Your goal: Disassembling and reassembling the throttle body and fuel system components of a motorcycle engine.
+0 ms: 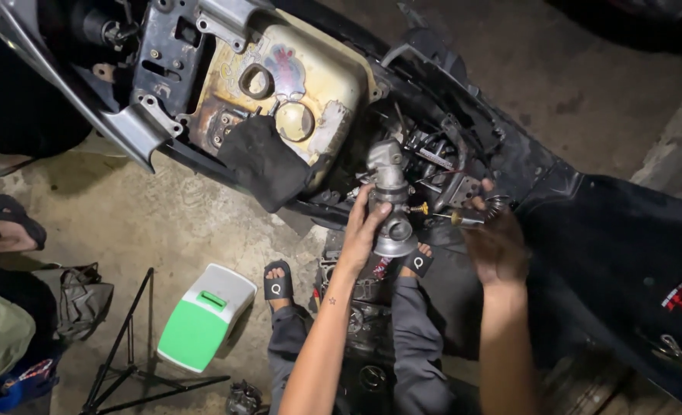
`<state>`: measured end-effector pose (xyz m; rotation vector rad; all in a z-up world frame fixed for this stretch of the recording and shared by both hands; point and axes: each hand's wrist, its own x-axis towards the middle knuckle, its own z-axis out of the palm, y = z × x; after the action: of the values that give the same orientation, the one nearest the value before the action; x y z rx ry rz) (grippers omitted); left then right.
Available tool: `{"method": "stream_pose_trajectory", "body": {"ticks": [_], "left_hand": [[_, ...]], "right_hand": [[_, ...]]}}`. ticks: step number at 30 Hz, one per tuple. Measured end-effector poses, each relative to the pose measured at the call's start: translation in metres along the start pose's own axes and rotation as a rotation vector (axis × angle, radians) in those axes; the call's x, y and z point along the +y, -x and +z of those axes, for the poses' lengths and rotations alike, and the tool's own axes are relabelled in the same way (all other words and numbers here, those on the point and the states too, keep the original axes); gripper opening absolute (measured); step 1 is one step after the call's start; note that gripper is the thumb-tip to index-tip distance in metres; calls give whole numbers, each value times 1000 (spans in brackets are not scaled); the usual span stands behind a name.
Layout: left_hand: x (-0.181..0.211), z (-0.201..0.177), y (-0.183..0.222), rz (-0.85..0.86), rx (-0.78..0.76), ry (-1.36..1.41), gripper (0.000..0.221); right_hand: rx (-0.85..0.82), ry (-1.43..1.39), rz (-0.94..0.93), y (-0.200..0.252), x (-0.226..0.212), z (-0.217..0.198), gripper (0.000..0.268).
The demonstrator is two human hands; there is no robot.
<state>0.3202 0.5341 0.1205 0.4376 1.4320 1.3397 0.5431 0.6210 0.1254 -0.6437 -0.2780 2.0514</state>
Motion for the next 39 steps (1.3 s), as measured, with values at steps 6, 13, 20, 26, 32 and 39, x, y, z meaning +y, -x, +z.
{"method": "stream_pose_trajectory", "body": {"ticks": [6,13,20,26,32,39], "left_hand": [[3,4,-11,39,17,-64,66],[25,10,-28,152,-22,-140,73],[25,9,-55,68,-220,-49,78],[44,12,-64,-238,-379,401,58],[29,6,-63,-257,-589,530,65],[-7,-1,-70,140,-606,188,57]], "right_hand": [[194,257,-156,4,7,8,64],[235,504,-205,2,-5,12,76],[400,635,-371,0,4,23,68],[226,473,-478,-15,-1,9,45],[7,277,-539,-25,10,17,42],[-29,178,-564,-22,32,10,33]]}}
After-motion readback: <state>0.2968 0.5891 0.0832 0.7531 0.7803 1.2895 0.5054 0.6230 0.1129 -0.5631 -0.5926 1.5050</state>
